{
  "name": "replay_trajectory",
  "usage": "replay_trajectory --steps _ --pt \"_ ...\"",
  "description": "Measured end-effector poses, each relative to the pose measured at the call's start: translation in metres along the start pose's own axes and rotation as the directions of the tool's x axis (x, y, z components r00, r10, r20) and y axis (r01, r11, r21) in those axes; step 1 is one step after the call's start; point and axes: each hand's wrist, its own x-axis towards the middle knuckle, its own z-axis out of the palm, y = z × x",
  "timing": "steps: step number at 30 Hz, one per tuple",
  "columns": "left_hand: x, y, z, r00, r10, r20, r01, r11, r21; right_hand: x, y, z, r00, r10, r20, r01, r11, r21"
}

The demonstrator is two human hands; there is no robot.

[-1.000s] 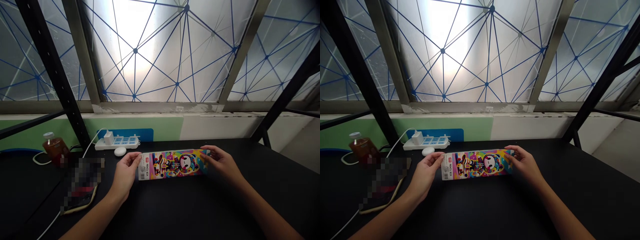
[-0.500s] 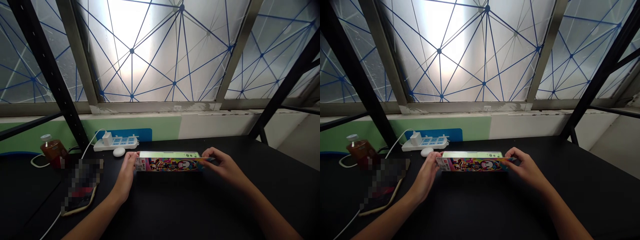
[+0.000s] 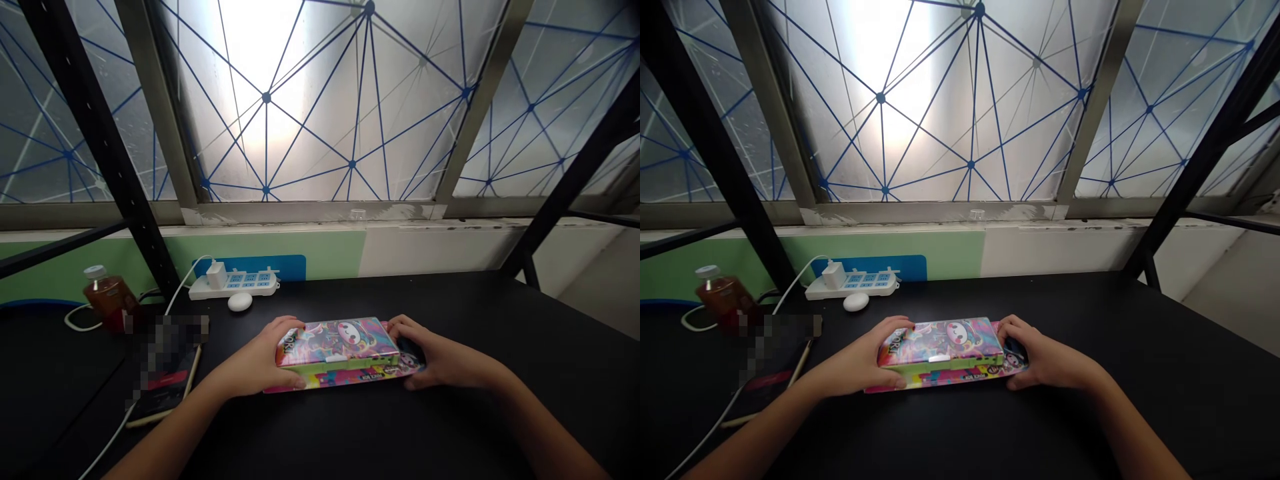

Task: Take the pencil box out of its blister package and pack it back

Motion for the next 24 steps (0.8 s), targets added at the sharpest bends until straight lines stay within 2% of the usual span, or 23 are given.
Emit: replay_trajectory --steps 4,9,14,17,20,24 --pt "0.002 -0.007 0.007 0.995 0.099 -0.001 -0.098 0.986 0.131 0.001 0.0 0.001 0.998 0.047 -0.052 -0.047 0.999 0.017" --pt "0.005 -0.01 0.017 0.976 0.206 -0.067 -0.178 0.939 0.294 0.008 0.003 0.006 0.978 0.074 -0.194 -0.05 0.99 0.128" --pt "0.006 -0.007 0.026 0.942 0.319 -0.108 -0.245 0.869 0.429 0.02 0.007 0.012 0.914 0.151 -0.377 -0.042 0.959 0.281" --pt "0.004 -0.005 0.03 0.93 0.354 -0.098 -0.277 0.851 0.446 0.025 0.008 0.012 0.9 0.213 -0.381 -0.04 0.909 0.415" --pt "0.002 -0.005 0.031 0.925 0.36 -0.123 -0.282 0.866 0.413 0.025 0.006 0.011 0.903 0.21 -0.375 0.008 0.864 0.503" --pt "0.003 -0.003 0.026 0.909 0.324 -0.263 -0.235 0.919 0.317 0.024 0.001 0.009 0.885 0.189 -0.425 0.071 0.847 0.526"
